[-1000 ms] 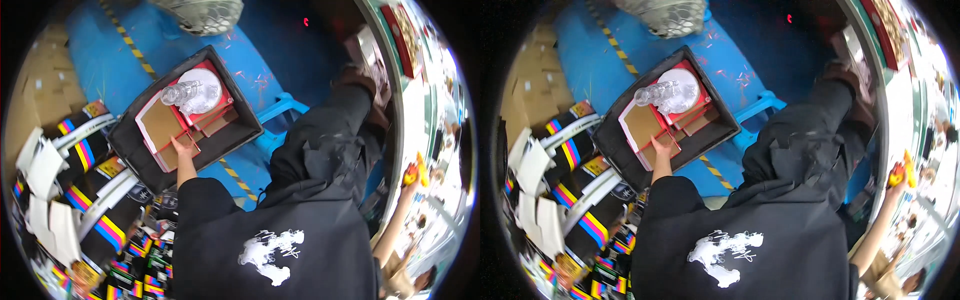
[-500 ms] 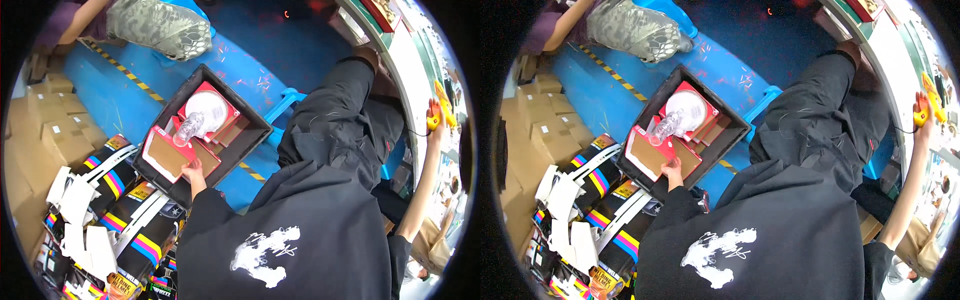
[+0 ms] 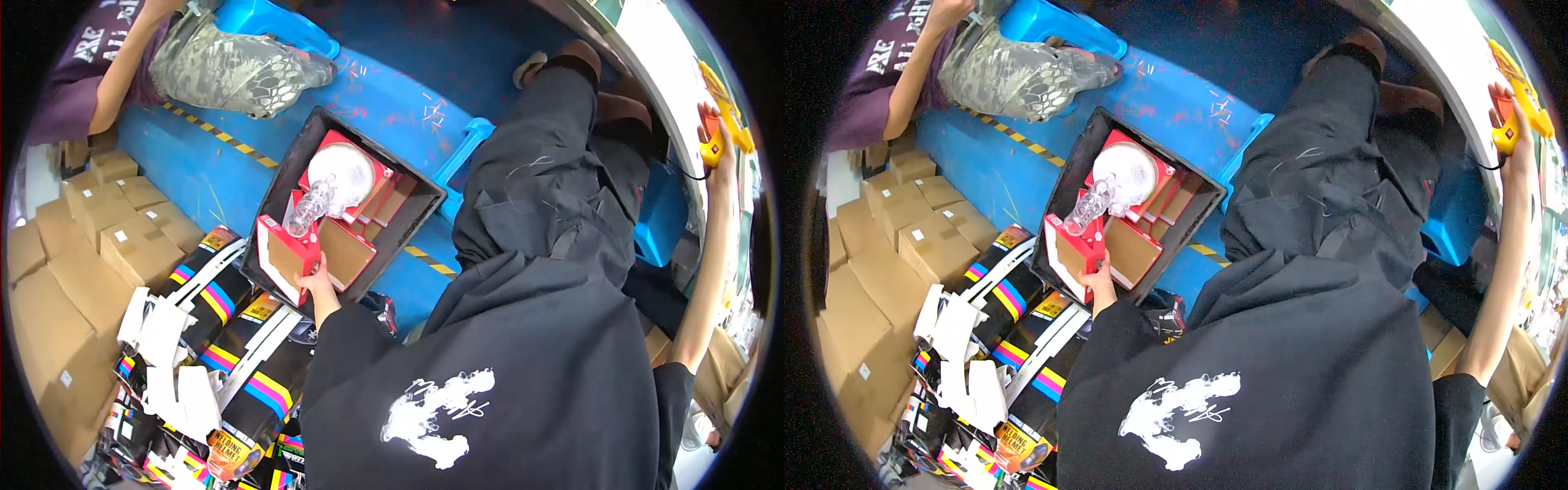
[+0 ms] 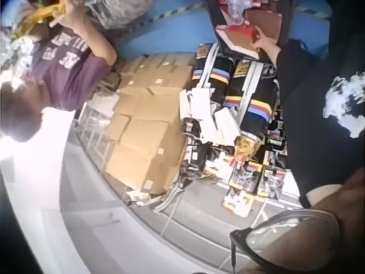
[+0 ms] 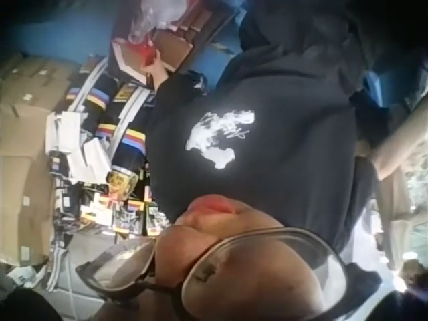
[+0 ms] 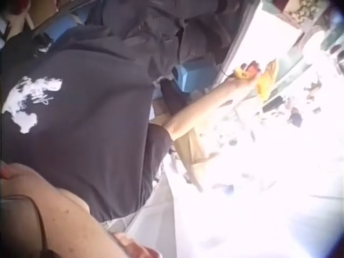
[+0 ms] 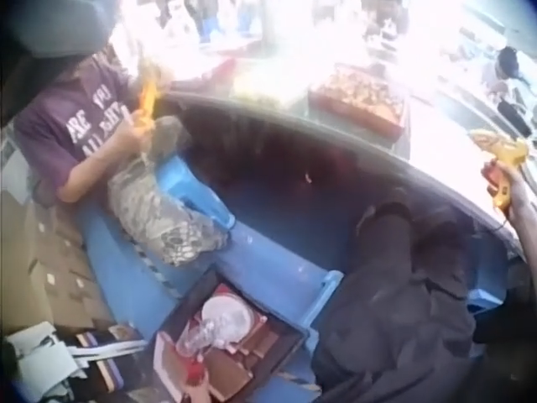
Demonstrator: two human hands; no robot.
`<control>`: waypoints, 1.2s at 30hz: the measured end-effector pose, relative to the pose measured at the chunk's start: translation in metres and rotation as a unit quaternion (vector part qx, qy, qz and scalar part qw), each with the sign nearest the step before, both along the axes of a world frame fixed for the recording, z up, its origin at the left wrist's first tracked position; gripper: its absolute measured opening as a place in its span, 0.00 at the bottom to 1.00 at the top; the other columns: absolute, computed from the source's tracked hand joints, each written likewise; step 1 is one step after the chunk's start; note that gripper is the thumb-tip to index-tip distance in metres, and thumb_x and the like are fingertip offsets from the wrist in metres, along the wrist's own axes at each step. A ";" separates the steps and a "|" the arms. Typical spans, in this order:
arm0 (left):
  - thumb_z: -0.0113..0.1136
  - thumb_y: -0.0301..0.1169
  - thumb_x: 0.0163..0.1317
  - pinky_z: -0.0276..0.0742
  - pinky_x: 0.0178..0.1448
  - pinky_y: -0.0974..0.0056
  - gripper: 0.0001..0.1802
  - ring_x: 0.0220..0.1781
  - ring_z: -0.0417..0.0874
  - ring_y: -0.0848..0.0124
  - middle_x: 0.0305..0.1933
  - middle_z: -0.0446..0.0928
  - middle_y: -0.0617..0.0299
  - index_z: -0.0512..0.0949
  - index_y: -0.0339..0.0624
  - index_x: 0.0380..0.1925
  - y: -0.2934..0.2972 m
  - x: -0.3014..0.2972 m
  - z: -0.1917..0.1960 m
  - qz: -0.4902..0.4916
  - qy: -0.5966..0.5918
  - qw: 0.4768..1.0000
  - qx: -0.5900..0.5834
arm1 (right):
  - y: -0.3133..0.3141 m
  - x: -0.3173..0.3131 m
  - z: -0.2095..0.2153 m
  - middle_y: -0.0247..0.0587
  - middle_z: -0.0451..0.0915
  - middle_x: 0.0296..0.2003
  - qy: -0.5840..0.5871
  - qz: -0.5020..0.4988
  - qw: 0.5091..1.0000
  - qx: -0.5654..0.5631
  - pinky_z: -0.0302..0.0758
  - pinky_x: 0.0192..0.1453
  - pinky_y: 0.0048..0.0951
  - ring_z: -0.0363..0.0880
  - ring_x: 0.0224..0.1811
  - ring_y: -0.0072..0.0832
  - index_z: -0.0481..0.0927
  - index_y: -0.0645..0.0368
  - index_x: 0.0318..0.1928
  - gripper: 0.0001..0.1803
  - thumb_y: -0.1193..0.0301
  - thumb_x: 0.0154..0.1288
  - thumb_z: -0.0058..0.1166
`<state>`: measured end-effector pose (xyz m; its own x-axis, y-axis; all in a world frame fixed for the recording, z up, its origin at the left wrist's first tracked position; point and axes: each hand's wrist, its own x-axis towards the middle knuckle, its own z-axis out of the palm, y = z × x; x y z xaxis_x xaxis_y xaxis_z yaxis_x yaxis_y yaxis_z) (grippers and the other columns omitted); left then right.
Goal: Assembling decorative crystal light fixtures using a hot glue gun on a factory line.
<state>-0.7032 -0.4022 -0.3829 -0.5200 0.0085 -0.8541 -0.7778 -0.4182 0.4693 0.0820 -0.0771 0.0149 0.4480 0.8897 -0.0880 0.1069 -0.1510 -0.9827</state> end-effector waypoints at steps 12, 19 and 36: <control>0.54 0.49 0.58 0.72 0.62 0.49 0.26 0.57 0.74 0.59 0.53 0.73 0.53 0.73 0.42 0.50 -0.032 0.006 -0.005 -0.124 0.045 0.991 0.013 | -0.003 -0.007 -0.023 0.46 0.74 0.56 0.088 -0.014 0.996 -0.005 0.78 0.51 0.24 0.72 0.62 0.35 0.70 0.67 0.55 0.18 0.72 0.68 0.50; 0.52 0.55 0.60 0.69 0.62 0.39 0.34 0.65 0.62 0.46 0.67 0.57 0.55 0.64 0.44 0.58 0.007 0.021 -0.054 -0.254 -0.143 0.952 -0.097 | -0.022 -0.018 0.000 0.46 0.74 0.55 0.068 0.023 0.997 0.021 0.77 0.52 0.24 0.72 0.62 0.35 0.70 0.66 0.56 0.20 0.70 0.67 0.52; 0.68 0.53 0.42 0.65 0.59 0.35 0.40 0.58 0.66 0.49 0.54 0.66 0.47 0.66 0.41 0.50 -0.001 0.023 -0.087 0.044 -0.084 0.994 0.051 | -0.044 -0.104 0.022 0.45 0.82 0.44 -0.016 -0.066 0.996 0.057 0.80 0.42 0.25 0.83 0.47 0.31 0.76 0.63 0.49 0.17 0.67 0.64 0.57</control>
